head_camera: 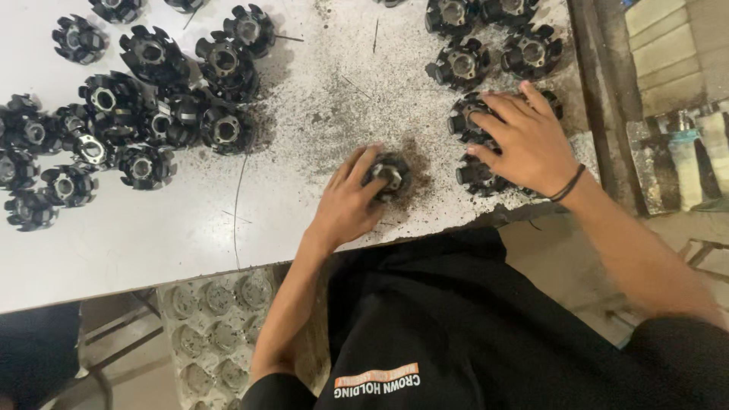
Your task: The person arranges black impeller-like plastic parts in rows on a work board, then uses a soldering iron with solder wire to solder the metal center hub of each part one at a time, working through the rows of parts on the table.
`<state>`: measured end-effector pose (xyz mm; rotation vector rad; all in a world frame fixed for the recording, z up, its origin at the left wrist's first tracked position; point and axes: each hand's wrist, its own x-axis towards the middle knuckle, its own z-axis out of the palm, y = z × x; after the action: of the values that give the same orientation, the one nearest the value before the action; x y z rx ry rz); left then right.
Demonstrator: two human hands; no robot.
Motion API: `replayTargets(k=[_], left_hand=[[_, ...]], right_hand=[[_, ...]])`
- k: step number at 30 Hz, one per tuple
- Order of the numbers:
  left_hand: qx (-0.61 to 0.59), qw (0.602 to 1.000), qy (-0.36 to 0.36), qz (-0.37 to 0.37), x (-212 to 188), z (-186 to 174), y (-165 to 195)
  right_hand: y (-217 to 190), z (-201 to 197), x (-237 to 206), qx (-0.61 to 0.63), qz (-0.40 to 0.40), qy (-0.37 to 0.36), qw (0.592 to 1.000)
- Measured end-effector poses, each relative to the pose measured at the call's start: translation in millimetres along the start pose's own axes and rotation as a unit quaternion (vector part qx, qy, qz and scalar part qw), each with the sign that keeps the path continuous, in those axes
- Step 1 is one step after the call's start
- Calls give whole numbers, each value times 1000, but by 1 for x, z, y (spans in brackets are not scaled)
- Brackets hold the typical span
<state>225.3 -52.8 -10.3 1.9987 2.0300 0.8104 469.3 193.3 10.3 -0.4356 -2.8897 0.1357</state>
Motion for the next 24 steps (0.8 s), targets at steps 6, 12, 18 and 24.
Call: replayTargets(k=[6,12,18,24], left_hand=[[-71,997,-5,-29,37,14,-17],[-68,989,127,-28,144,22,-127],[7,985,170,-8,246,51,-192],[-41,990,129,-35,253,64,-216]], right_hand=[[-41,21,25,106,-85,-7,991],[-49,46,86,37,-117,-40,992],[-5,57,171,-79,-57,15,995],[22,84,186,-31,-60,68,995]])
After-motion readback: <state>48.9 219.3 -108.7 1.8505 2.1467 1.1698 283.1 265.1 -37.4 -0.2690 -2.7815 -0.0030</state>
